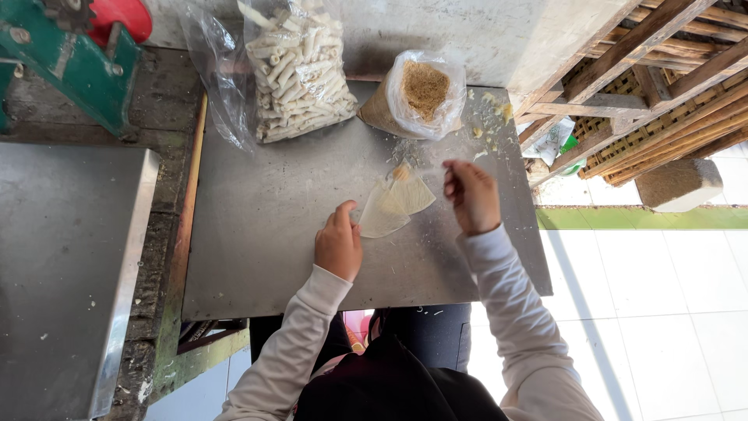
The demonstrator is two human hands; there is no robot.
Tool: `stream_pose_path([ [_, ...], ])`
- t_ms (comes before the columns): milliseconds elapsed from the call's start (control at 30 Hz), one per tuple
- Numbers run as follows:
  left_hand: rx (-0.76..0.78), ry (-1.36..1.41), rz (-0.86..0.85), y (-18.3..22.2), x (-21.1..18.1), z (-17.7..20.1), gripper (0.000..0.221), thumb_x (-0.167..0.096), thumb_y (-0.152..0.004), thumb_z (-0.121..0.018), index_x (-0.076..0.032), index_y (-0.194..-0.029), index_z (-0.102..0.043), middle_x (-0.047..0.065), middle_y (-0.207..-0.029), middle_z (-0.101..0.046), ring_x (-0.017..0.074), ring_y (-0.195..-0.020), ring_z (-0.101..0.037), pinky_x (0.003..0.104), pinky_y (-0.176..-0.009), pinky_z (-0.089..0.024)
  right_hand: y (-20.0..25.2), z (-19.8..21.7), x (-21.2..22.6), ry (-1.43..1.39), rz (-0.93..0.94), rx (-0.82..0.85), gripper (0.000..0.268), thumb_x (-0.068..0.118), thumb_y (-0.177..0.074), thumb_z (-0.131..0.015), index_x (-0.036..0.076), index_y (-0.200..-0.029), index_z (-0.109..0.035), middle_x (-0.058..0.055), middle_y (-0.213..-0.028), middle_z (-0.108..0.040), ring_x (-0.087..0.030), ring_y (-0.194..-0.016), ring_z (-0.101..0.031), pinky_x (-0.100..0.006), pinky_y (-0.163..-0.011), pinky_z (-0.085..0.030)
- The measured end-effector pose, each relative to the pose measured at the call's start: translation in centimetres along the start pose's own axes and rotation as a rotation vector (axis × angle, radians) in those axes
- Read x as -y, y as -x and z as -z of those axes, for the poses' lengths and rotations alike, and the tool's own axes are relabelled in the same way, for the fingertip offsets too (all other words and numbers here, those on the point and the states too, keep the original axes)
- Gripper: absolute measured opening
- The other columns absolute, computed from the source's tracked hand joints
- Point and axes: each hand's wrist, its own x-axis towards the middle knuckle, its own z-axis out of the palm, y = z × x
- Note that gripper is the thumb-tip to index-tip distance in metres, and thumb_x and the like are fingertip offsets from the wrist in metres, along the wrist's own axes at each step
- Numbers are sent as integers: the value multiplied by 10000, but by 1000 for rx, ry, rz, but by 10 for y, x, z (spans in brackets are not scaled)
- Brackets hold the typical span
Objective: The person takes a triangular pastry wrapper, fills it with a brown powder from a bag using a small stick, and folds the wrapper to seal it. They repeat this process with several items at a metal workstation.
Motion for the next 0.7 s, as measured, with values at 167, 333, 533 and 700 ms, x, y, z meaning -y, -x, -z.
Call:
stream_pose_path([
  [167,-47,156,39,5,11,15,420,2,-895,-700,-43,-1280,-539,121,-873,-705,285,-775,-707,397,-703,-561,32,-10,-45,40,-170,85,201,149,-1042,-579,6,-1045,-720,-10,-789,-656,-70,-615,-574,-216,-536,-452],
  [333,-51,151,88,16,14,26,433,0,-886,-697,-27,-1285,-530,150,-965,-741,302,-786,-740,395,-709,-569,46,-23,-65,122,-129,192,228,175,-1050,-589,-5,-1074,-727,-2,-803,-644,-64,-645,-571,-211,-575,-459],
  [533,-31,140,111,19,15,29,414,-21,-910,-689,-31,-1291,-528,128,-926,-763,276,-769,-757,371,-686,-589,50,-29,-70,206,10,314,196,139,-1065,-584,8,-1075,-730,-9,-832,-658,-65,-710,-585,-219,-629,-487],
  [700,-44,157,81,20,11,29,414,-25,-911,-690,-25,-1292,-528,118,-917,-763,254,-764,-759,362,-692,-587,55,-17,-72,263,66,310,172,119,-1056,-595,10,-1077,-726,-19,-860,-677,-74,-741,-598,-234,-663,-513],
])
